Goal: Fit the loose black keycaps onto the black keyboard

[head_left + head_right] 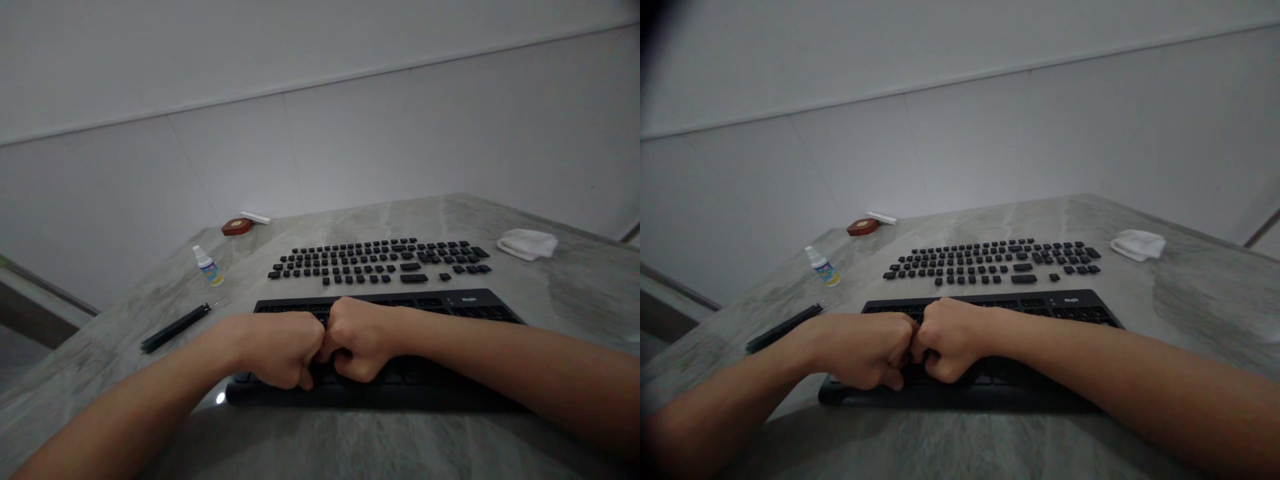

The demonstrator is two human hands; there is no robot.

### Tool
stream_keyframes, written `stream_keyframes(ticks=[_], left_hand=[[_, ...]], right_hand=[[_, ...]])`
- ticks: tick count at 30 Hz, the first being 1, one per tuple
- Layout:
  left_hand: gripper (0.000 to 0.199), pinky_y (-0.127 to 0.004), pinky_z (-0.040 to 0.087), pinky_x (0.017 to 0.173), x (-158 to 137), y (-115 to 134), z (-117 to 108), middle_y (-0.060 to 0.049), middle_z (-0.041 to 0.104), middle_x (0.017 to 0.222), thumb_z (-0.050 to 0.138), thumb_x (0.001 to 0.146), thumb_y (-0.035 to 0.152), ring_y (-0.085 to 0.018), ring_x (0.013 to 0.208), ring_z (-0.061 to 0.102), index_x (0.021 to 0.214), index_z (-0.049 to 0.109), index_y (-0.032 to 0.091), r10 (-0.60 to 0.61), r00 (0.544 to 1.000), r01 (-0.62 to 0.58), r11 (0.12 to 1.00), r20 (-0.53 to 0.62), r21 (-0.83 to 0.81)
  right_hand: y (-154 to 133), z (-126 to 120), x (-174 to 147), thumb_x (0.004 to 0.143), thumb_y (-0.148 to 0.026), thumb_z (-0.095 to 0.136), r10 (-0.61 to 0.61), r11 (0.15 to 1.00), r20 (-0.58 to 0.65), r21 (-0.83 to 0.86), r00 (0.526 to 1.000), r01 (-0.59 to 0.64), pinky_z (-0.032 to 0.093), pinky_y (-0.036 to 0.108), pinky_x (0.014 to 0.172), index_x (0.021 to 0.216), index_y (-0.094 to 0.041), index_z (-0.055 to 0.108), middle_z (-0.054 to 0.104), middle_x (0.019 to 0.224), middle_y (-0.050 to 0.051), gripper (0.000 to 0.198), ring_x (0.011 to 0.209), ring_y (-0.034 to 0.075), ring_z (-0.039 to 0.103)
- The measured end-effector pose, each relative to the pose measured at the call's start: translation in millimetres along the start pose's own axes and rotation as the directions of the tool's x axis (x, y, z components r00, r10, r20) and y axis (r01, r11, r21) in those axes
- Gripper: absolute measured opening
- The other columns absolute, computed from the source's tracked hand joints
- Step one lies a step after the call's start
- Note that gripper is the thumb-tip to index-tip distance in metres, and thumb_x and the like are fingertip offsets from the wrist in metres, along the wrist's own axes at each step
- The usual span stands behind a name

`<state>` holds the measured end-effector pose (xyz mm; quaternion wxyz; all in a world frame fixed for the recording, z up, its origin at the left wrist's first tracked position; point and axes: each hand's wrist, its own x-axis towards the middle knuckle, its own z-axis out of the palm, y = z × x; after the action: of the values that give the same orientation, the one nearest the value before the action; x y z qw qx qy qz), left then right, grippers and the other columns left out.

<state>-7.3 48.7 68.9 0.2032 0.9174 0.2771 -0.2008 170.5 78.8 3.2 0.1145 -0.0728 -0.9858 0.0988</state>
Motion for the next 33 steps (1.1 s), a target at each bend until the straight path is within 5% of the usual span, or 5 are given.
stream_keyframes(ticks=[10, 20, 25, 28, 33], left_hand=[[0.007, -0.021, 0.044, 0.06, -11, -13, -14, -0.002, 0.072, 0.078, 0.084, 0.08, 0.017, -0.014, 0.068, 0.063, 0.076, 0.079, 0.017, 0.127, 0.991, -0.119, 0.981, -0.044, 0.154], [0.028, -0.023, 0.028, 0.04, -3, -15, -4, 0.002, 0.062, 0.054, 0.09, 0.07, 0.043, -0.012, 0.044, 0.047, 0.071, 0.078, 0.018, -0.253, 0.967, 0.25, 0.963, 0.023, 0.097], [0.04, -0.025, 0.029, 0.042, 5, -27, 4, 0.0, 0.061, 0.054, 0.081, 0.077, 0.056, -0.014, 0.044, 0.05, 0.066, 0.074, 0.017, -0.103, 0.987, 0.125, 0.975, -0.123, 0.186], [0.032, -0.026, 0.044, 0.057, 22, -45, 16, -0.002, 0.065, 0.065, 0.069, 0.091, 0.041, -0.016, 0.057, 0.059, 0.07, 0.071, 0.017, 0.046, 0.891, 0.059, 0.975, -0.452, 0.216], [0.024, -0.037, 0.053, 0.08, 51, -67, 38, -0.011, 0.064, 0.089, 0.045, 0.099, 0.02, -0.024, 0.087, 0.062, 0.089, 0.065, 0.012, -0.034, 0.684, 0.175, 0.977, -0.729, 0.119]], right_hand=[[8, 14, -9, 0.066, -0.013, 0.055, -0.064, 0.995, -0.178, 0.059, 0.982, 0.075, 0.042, 0.025, 0.052, 0.094, -0.018, 0.077, 0.07, 0.061, -0.001, 0.036, 0.053, 0.015, 0.061], [4, 10, -7, 0.068, -0.01, 0.053, -0.116, 0.988, -0.166, 0.079, 0.979, 0.13, 0.045, 0.025, 0.056, 0.103, -0.017, 0.078, 0.076, 0.07, 0.002, 0.044, 0.059, 0.016, 0.066], [10, 12, -9, 0.069, -0.012, 0.054, -0.093, 0.995, -0.202, -0.042, 0.975, 0.086, 0.042, 0.025, 0.052, 0.087, -0.017, 0.076, 0.071, 0.063, 0.001, 0.029, 0.055, 0.016, 0.063], [18, 12, -9, 0.074, -0.016, 0.051, -0.038, 0.989, -0.376, -0.146, 0.926, -0.019, 0.035, 0.026, 0.048, 0.065, -0.018, 0.068, 0.062, 0.053, 0.001, 0.02, 0.048, 0.015, 0.057], [31, 3, -12, 0.076, -0.014, 0.047, 0.043, 0.981, -0.689, -0.108, 0.723, -0.161, 0.035, 0.023, 0.049, 0.063, -0.017, 0.065, 0.058, 0.05, -0.001, 0.023, 0.044, 0.01, 0.048]])
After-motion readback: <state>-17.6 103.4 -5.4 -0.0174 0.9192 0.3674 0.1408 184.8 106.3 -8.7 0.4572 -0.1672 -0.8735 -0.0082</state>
